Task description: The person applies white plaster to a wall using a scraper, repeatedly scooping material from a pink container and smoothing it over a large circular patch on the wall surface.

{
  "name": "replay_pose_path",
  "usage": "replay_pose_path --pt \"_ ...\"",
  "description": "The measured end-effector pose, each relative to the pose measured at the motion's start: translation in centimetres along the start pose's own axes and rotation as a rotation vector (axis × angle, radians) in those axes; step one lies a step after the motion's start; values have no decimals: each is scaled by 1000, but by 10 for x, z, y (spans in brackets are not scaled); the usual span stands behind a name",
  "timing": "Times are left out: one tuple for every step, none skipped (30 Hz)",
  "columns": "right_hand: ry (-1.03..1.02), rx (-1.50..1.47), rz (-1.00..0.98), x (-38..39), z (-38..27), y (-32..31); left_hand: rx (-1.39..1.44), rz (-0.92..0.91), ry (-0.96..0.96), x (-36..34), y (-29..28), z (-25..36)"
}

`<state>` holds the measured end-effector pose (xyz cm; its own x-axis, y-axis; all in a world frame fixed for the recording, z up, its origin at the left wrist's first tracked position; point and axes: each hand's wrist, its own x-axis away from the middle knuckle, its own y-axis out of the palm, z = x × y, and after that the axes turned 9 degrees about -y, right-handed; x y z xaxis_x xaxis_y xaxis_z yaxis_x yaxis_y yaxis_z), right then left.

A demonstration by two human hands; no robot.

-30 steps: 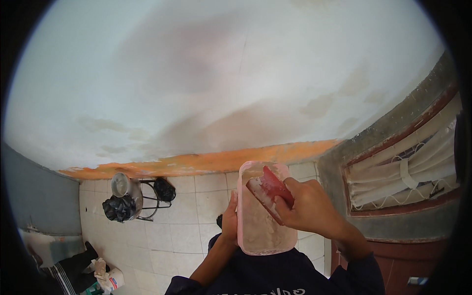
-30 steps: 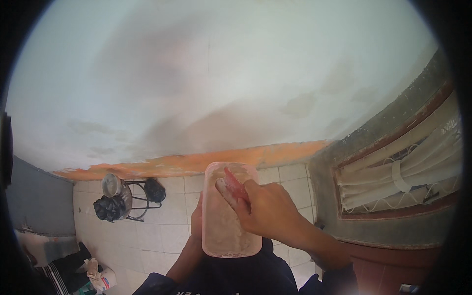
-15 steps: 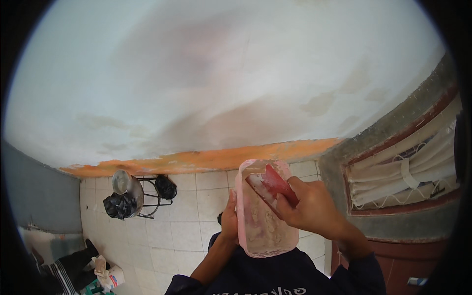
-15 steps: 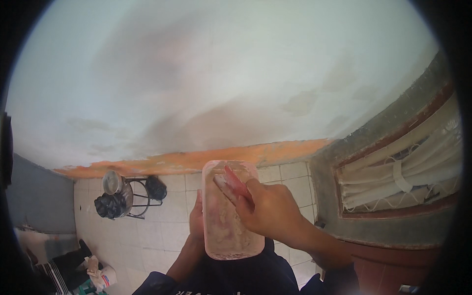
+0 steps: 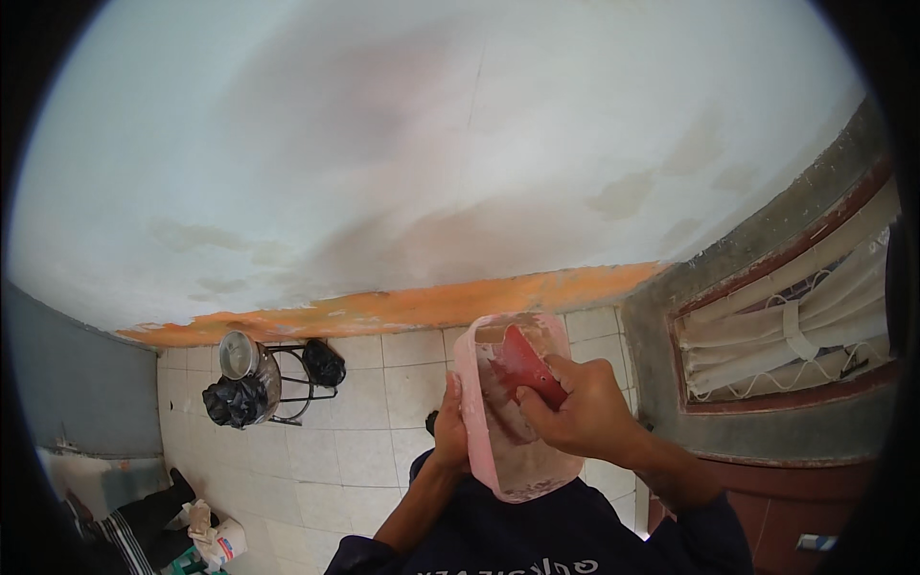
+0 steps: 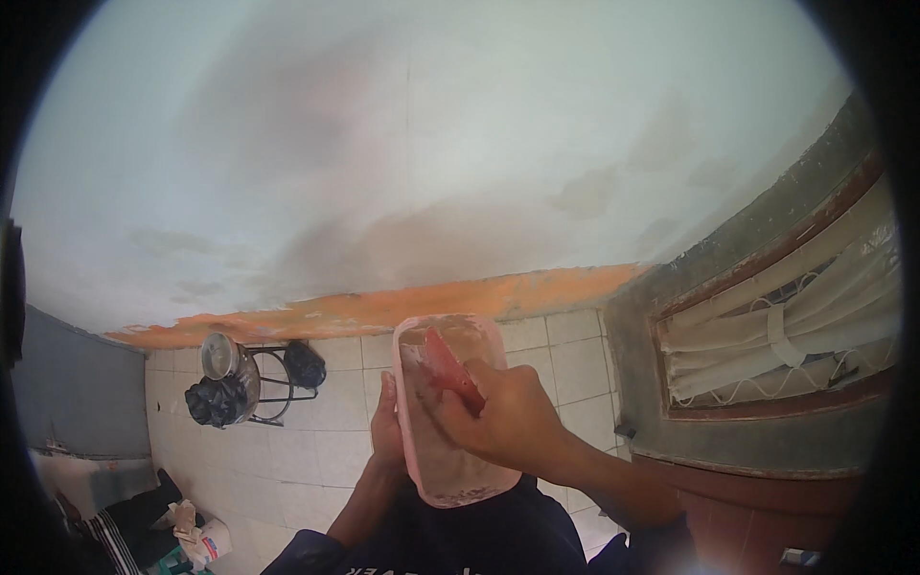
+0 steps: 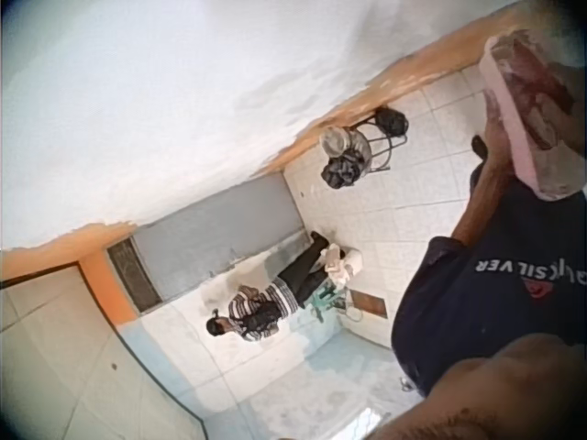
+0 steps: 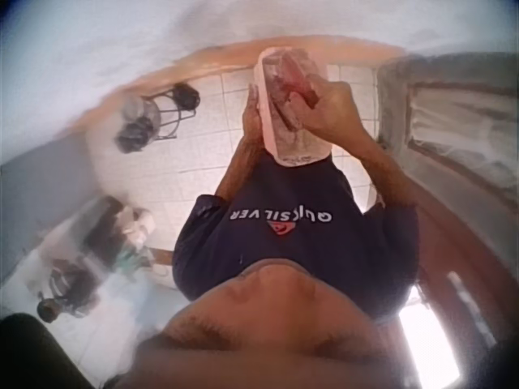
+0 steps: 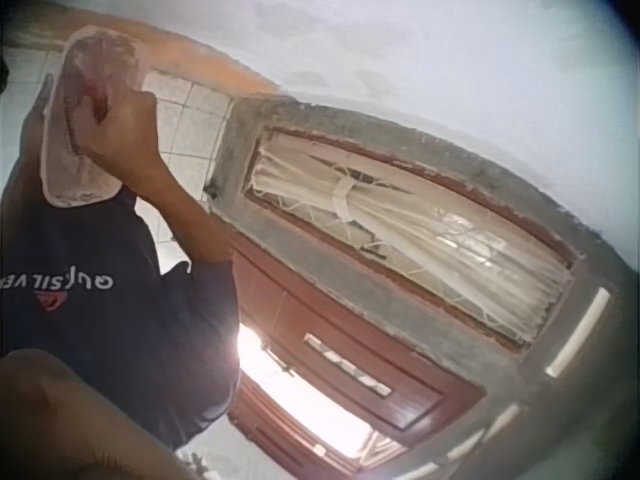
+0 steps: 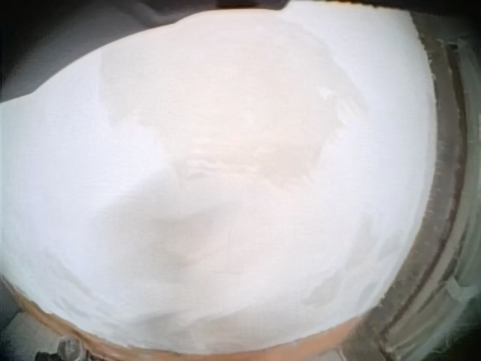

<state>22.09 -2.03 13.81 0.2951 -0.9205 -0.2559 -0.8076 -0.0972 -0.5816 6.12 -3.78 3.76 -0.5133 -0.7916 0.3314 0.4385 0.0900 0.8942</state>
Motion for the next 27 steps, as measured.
replay_pose_path --pt "33 -31 27 2 2 6 -2 6 12 -1 -2 -1" --pt "66 -63 55 3 3 9 22 17 20 -2 -4 -3" --pt "75 -40 43 3 1 9 45 29 30 -2 -6 -4" --pt "84 -18 32 3 -2 7 68 41 40 -3 -7 -4" --pt "94 5 21 2 -6 6 28 51 60 -4 -6 -3" --pt "62 21 34 4 -7 6 -8 62 78 -4 -7 -4" --pt "31 37 47 7 -8 5 -45 73 95 -4 -7 -5" --pt "-6 49 57 8 -9 4 65 -22 107 -5 -6 -4" --pt "-1 70 84 8 -13 0 175 -117 119 -7 -5 -2" --pt "3 92 111 7 -20 -8 284 -212 131 -8 -4 0" --pt "0 114 130 5 -25 -13 271 -210 167 -8 -2 2" --pt "10 131 128 6 -25 -17 252 -209 183 -10 -1 3" --pt "20 147 125 7 -25 -20 234 -207 200 -11 0 4" --pt "28 163 121 8 -25 -22 229 -151 205 -13 -16 1" --pt "16 188 104 9 -23 -19 192 -107 210 -13 -16 1" --pt "3 213 86 11 -20 -12 156 -63 216 -14 -15 1" --pt "-10 237 67 13 -16 -6 120 -19 222 -14 -14 0" --pt "-3 222 78 14 -11 -1 114 -42 222 -14 -13 0" --pt "4 207 89 15 -7 4 108 -65 222 -13 -11 -1" --pt "11 192 100 17 -5 7 103 -88 222 -12 -10 -2" --pt "34 176 121 19 -4 9 95 -85 222 -12 -10 -3" --pt "58 161 143 20 -4 11 88 -83 221 -12 -9 -4" --pt "82 145 165 22 -4 13 81 -80 220 -11 -9 -5" --pt "86 133 181 23 -3 15 76 -81 235 -12 -10 -6" --pt "91 122 197 24 -2 18 72 -82 249 -13 -11 -7" --pt "96 111 213 25 -1 20 68 -83 263 -13 -13 -8" --pt "106 107 235 25 1 23 59 -73 270 -13 -14 -8"
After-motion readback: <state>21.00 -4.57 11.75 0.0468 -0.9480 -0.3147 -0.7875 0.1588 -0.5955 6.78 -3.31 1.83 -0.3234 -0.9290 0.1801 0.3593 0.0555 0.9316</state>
